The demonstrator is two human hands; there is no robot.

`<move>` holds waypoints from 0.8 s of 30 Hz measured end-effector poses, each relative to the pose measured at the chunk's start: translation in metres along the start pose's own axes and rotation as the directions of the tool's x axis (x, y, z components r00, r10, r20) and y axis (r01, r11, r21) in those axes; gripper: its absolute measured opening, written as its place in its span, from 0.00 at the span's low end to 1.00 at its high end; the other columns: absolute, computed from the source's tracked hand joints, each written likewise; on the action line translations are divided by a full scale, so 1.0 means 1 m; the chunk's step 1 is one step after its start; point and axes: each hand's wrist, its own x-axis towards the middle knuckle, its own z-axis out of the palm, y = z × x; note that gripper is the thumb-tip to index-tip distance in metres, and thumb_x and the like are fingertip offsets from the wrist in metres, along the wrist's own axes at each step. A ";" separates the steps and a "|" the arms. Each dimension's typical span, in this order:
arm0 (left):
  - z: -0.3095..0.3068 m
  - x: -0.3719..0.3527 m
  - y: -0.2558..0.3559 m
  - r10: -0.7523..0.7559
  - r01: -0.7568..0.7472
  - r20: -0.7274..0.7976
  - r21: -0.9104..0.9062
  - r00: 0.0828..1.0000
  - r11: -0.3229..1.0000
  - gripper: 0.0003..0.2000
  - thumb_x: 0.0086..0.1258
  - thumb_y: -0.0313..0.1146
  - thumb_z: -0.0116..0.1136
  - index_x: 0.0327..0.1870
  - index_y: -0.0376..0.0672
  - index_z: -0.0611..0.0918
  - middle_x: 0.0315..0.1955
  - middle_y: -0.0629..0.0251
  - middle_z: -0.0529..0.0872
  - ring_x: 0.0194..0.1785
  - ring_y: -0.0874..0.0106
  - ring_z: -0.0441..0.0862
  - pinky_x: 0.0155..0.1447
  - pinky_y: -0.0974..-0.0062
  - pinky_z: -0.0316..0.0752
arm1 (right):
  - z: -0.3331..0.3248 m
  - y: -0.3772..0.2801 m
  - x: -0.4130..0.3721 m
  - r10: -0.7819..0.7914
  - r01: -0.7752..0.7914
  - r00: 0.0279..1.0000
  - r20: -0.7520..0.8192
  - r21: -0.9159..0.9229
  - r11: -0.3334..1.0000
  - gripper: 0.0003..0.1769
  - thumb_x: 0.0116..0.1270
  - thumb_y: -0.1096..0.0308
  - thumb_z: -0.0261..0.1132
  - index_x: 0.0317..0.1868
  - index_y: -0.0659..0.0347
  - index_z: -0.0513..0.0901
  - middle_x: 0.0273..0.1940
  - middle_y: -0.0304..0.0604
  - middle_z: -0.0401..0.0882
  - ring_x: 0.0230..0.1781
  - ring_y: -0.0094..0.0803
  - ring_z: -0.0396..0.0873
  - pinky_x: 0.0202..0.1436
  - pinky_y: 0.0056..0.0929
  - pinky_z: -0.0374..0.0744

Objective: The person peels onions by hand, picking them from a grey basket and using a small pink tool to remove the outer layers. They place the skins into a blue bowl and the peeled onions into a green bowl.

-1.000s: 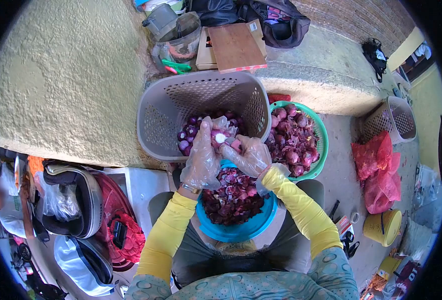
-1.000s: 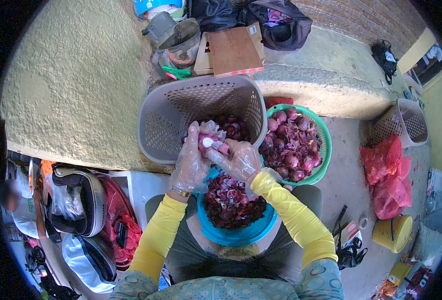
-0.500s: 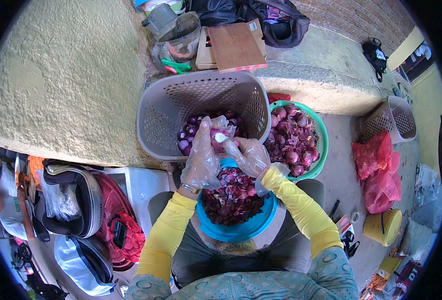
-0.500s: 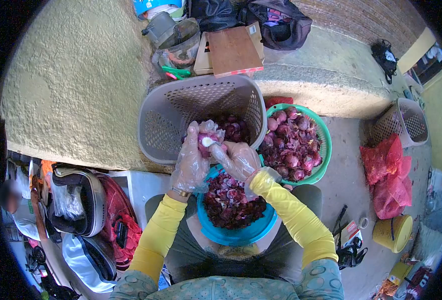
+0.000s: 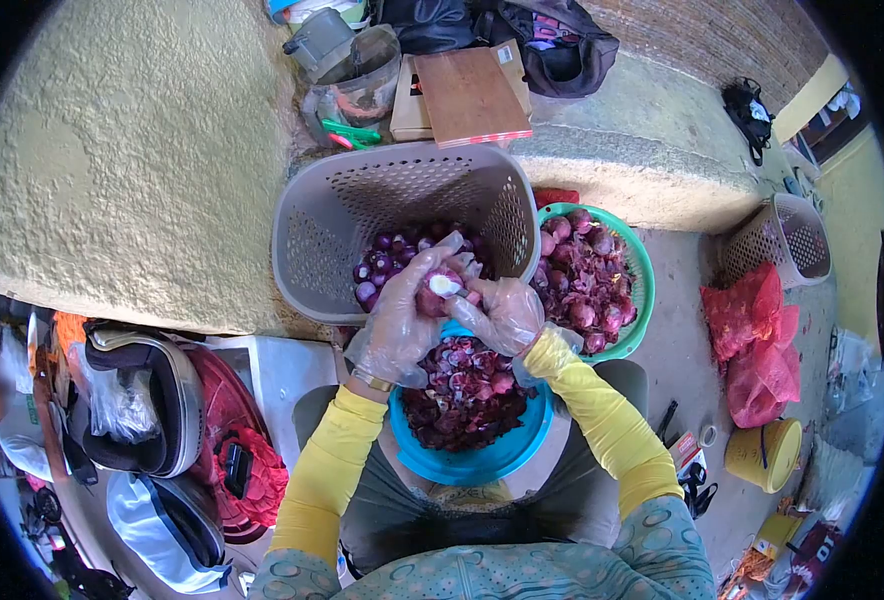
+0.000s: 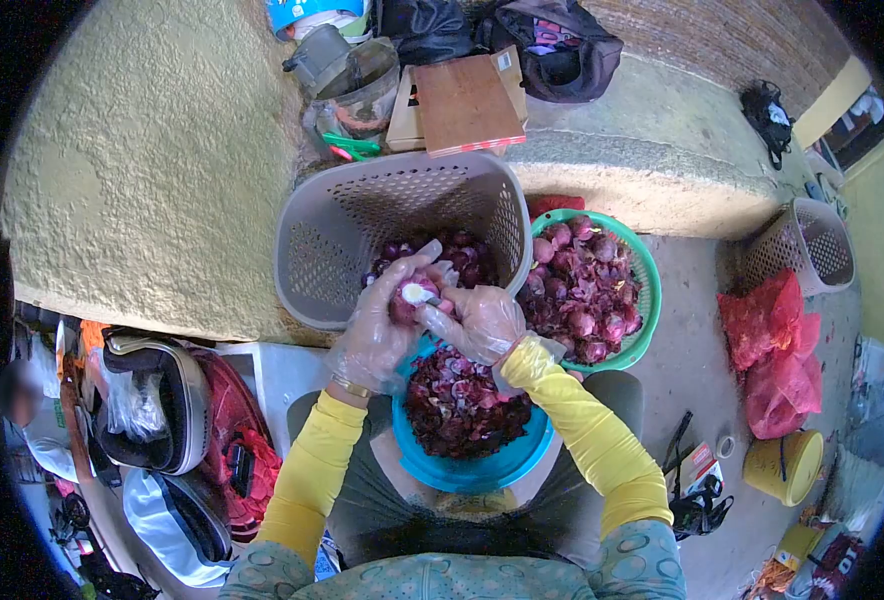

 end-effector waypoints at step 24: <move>-0.015 0.005 -0.017 0.159 -0.147 -0.054 0.183 0.986 0.972 0.20 0.84 0.52 0.53 0.59 0.44 0.80 0.48 0.67 0.83 0.50 0.73 0.83 0.55 0.69 0.83 | -0.003 -0.011 0.002 0.000 0.000 1.000 -0.008 -0.098 0.995 0.32 0.62 0.35 0.73 0.37 0.62 0.86 0.27 0.53 0.86 0.29 0.54 0.87 0.35 0.48 0.83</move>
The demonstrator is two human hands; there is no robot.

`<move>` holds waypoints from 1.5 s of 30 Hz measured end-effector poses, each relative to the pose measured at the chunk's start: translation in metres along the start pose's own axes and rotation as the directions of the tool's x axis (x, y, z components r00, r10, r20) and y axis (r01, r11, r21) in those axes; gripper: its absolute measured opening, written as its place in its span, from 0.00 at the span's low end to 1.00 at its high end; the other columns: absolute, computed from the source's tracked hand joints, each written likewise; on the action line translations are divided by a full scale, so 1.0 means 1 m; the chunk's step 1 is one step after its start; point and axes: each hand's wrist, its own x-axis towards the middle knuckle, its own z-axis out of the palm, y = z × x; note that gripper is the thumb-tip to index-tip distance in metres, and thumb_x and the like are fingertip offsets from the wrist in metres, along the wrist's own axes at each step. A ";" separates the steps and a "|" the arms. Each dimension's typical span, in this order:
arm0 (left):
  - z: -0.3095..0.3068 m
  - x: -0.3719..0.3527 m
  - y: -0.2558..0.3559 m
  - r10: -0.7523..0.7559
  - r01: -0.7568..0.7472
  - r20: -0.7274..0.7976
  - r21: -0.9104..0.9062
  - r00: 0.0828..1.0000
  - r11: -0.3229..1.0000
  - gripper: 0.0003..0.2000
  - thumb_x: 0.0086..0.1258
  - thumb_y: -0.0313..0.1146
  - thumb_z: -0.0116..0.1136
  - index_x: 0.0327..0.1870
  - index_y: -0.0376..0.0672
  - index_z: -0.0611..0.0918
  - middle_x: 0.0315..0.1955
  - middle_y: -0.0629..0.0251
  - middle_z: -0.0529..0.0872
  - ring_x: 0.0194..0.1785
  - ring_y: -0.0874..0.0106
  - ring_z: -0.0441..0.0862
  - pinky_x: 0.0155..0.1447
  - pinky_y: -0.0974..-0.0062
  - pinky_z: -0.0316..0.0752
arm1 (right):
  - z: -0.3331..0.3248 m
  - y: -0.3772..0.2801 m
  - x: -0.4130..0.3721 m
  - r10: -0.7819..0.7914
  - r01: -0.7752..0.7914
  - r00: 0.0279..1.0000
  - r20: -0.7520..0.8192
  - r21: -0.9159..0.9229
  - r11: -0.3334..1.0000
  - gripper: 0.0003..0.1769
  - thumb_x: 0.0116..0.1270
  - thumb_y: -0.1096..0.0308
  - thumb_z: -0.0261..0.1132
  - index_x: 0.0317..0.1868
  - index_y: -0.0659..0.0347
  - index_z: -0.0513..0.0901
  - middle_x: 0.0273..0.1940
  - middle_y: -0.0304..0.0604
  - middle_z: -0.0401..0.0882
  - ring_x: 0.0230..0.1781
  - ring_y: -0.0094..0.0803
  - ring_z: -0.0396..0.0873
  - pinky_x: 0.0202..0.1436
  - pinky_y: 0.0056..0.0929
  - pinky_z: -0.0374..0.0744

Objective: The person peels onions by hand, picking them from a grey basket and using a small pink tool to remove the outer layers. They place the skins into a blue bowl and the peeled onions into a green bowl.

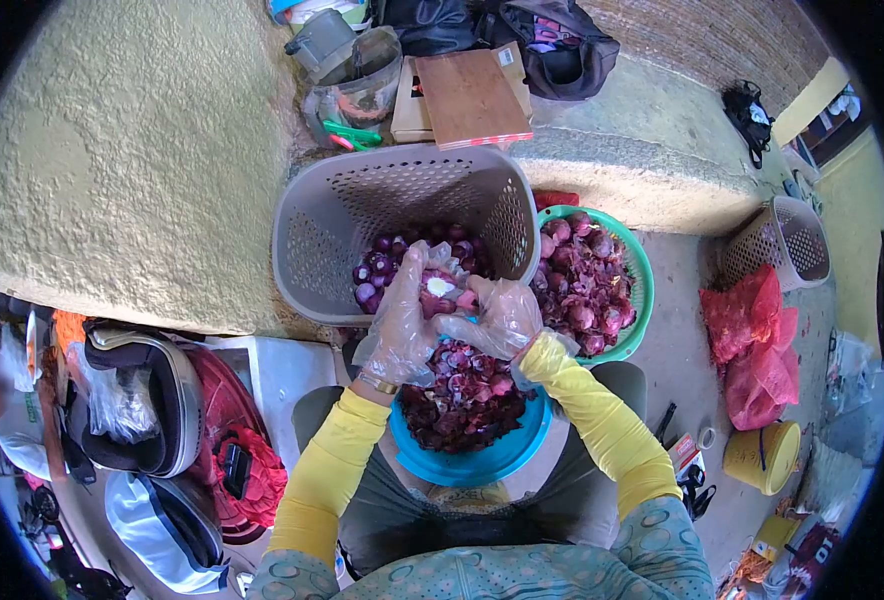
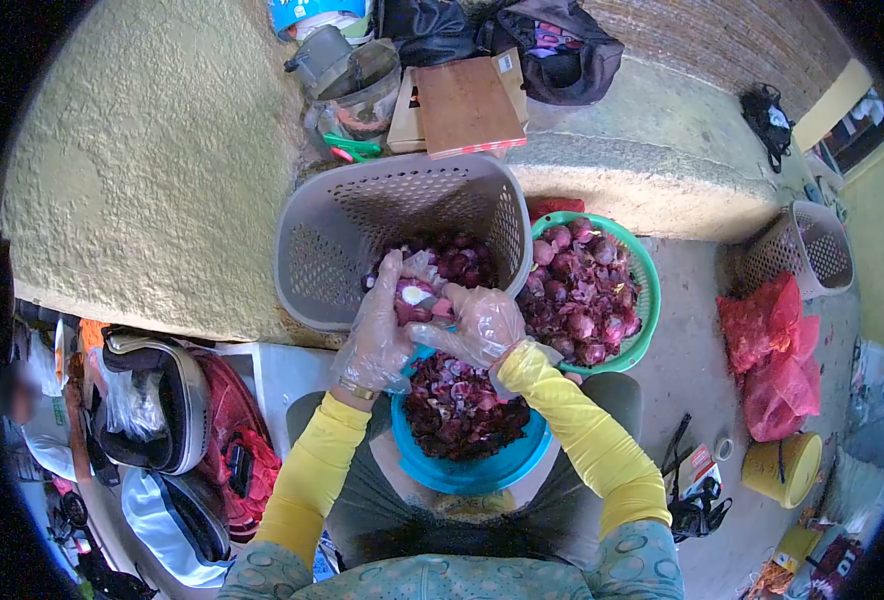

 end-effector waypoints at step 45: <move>-0.002 0.005 0.002 -0.159 0.154 -0.009 -0.199 0.987 0.968 0.27 0.82 0.53 0.54 0.66 0.38 0.77 0.51 0.59 0.84 0.52 0.65 0.84 0.57 0.59 0.85 | 0.006 0.009 -0.001 0.040 -0.040 0.999 0.011 0.060 0.997 0.25 0.69 0.41 0.69 0.45 0.57 0.90 0.25 0.53 0.82 0.27 0.56 0.83 0.33 0.47 0.81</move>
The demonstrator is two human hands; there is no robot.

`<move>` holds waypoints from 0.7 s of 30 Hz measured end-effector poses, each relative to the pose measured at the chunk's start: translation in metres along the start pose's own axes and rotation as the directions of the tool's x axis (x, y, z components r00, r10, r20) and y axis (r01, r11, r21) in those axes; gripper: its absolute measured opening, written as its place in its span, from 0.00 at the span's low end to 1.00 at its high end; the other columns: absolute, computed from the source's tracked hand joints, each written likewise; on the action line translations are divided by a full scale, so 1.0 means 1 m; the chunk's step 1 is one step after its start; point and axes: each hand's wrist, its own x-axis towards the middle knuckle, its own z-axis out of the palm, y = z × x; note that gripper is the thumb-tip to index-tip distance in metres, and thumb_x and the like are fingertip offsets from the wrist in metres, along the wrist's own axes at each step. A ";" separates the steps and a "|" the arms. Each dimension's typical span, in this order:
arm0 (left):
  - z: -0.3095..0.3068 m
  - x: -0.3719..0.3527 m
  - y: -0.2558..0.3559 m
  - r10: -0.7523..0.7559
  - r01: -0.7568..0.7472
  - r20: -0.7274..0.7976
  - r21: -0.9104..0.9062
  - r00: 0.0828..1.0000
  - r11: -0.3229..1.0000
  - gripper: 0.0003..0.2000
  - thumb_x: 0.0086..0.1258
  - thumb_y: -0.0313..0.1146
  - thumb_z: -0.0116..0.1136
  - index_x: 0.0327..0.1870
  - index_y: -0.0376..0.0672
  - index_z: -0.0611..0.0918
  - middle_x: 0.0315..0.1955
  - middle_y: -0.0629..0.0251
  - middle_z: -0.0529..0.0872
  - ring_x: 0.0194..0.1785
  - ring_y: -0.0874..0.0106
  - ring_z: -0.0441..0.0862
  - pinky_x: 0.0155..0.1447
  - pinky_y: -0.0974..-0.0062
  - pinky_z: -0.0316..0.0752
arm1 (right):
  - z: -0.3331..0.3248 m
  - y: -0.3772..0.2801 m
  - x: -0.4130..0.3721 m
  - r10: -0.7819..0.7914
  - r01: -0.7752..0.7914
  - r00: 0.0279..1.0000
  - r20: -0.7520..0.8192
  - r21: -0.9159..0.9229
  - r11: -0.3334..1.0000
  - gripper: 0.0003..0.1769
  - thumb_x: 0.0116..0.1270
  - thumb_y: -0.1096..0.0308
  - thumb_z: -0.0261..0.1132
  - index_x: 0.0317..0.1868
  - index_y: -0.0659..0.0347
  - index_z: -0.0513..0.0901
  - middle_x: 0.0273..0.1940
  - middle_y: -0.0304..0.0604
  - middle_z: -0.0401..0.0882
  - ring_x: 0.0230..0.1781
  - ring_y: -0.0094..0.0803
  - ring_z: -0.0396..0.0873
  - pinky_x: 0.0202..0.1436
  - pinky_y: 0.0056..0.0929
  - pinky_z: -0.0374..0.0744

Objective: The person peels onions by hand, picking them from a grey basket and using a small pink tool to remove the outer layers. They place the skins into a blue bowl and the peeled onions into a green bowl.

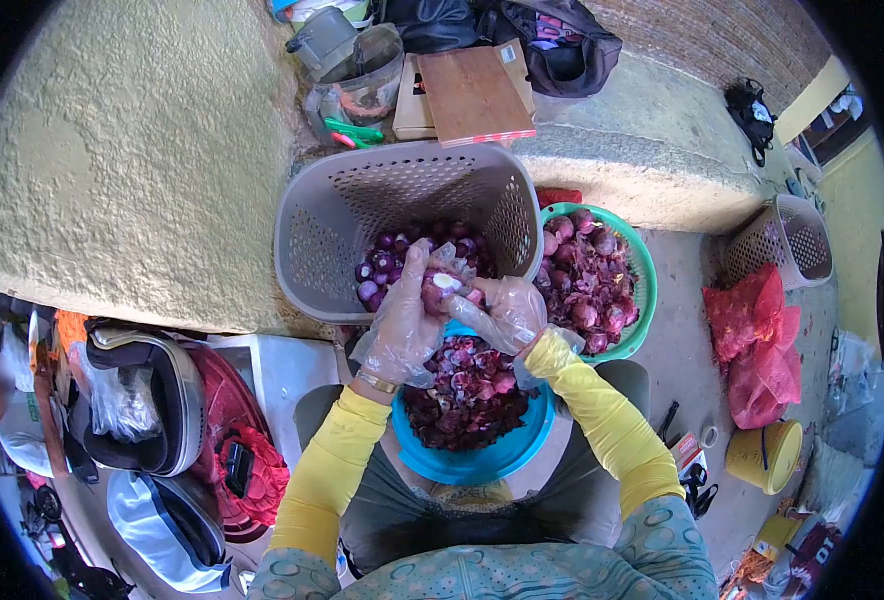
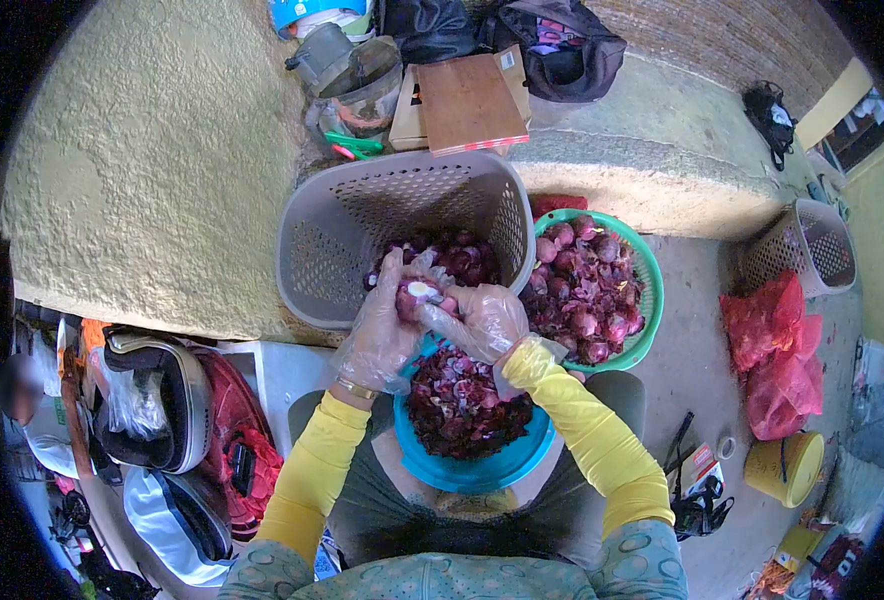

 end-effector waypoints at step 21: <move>-0.012 0.002 0.025 0.056 -0.068 -0.099 -0.123 0.993 0.990 0.12 0.76 0.35 0.63 0.51 0.36 0.79 0.46 0.54 0.84 0.50 0.61 0.84 0.53 0.63 0.85 | -0.005 -0.009 -0.006 -0.302 0.303 0.863 0.405 0.063 0.951 0.29 0.69 0.34 0.66 0.30 0.54 0.87 0.23 0.47 0.83 0.25 0.50 0.85 0.32 0.46 0.82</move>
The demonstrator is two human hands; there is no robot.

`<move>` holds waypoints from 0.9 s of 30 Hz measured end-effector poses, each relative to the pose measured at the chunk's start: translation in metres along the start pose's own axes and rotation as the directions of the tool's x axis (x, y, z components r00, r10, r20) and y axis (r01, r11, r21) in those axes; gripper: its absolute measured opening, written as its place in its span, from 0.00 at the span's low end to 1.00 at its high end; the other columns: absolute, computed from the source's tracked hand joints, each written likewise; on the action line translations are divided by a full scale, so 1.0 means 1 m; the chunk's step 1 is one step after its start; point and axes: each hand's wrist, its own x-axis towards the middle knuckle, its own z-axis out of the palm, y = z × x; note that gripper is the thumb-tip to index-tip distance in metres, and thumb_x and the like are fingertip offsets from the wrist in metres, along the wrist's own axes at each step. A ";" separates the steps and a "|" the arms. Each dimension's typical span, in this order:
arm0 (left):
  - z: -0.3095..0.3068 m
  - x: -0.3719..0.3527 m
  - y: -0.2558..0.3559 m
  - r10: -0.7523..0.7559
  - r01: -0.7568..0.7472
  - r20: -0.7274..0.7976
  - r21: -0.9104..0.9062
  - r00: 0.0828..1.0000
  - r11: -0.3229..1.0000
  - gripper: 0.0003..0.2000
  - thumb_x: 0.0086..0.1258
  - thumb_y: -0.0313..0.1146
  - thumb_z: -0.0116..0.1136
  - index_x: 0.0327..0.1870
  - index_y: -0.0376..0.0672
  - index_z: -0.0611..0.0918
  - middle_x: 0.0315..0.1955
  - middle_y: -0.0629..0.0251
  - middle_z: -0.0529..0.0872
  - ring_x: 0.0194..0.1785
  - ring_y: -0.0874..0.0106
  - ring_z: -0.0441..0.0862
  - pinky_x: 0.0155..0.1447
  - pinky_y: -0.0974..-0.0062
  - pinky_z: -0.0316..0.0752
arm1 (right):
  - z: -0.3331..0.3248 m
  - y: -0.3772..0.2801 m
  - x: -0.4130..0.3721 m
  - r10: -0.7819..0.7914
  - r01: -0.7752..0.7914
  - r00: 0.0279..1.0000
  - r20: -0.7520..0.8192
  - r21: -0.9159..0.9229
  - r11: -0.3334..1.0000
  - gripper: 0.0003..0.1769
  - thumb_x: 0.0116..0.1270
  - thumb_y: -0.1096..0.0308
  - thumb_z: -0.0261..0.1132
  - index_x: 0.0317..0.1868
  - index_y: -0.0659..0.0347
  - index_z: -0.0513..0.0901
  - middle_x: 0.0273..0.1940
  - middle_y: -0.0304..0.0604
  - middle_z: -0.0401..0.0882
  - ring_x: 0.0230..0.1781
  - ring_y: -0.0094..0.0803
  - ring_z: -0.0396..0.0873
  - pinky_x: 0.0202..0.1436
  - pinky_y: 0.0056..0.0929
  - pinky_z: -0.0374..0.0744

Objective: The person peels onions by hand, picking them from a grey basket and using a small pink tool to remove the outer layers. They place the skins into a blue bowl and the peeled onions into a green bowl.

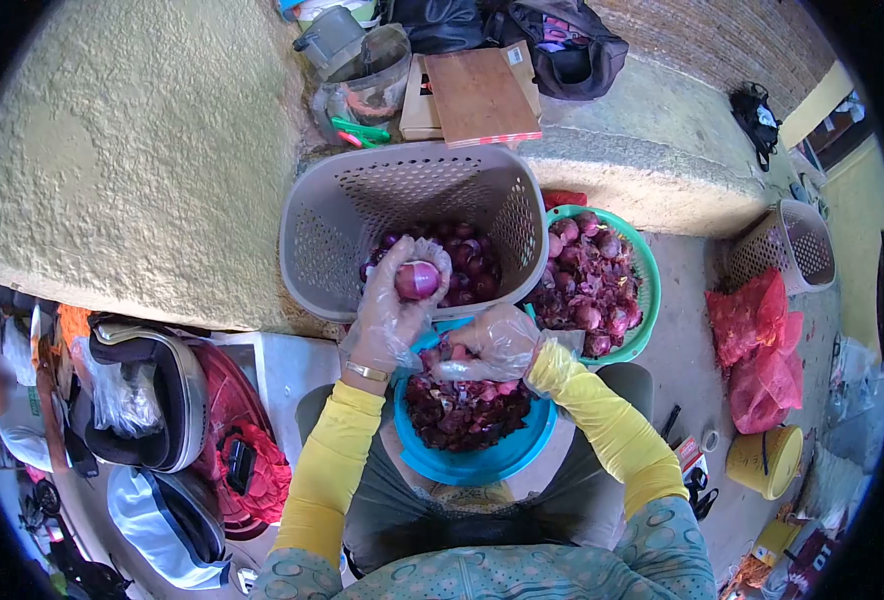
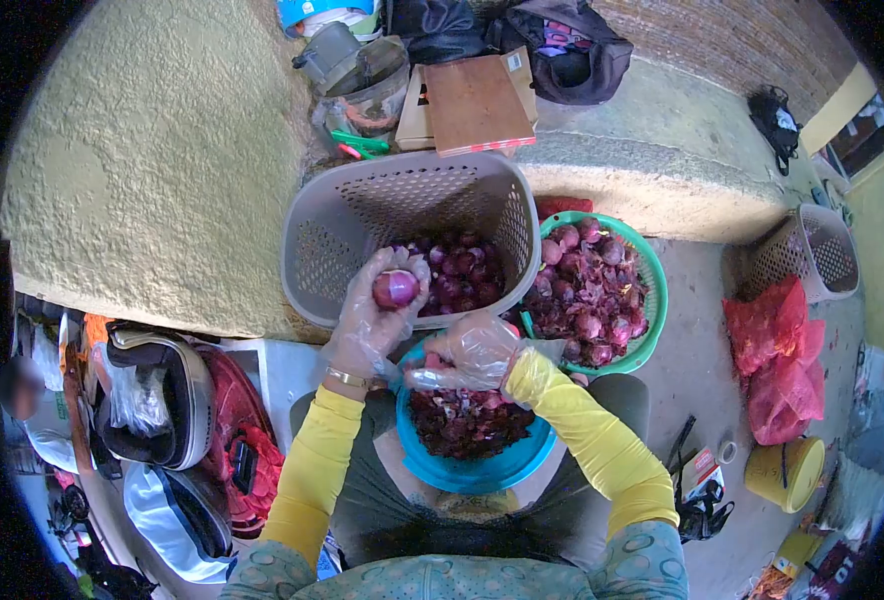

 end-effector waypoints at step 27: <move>0.008 -0.005 0.006 -0.106 0.102 0.087 0.049 0.991 0.994 0.12 0.79 0.36 0.62 0.53 0.37 0.80 0.57 0.57 0.82 0.63 0.48 0.80 0.66 0.50 0.82 | -0.001 0.005 -0.005 0.148 -0.139 0.942 0.302 -0.050 0.989 0.35 0.55 0.29 0.71 0.33 0.58 0.89 0.27 0.54 0.85 0.32 0.55 0.86 0.39 0.50 0.82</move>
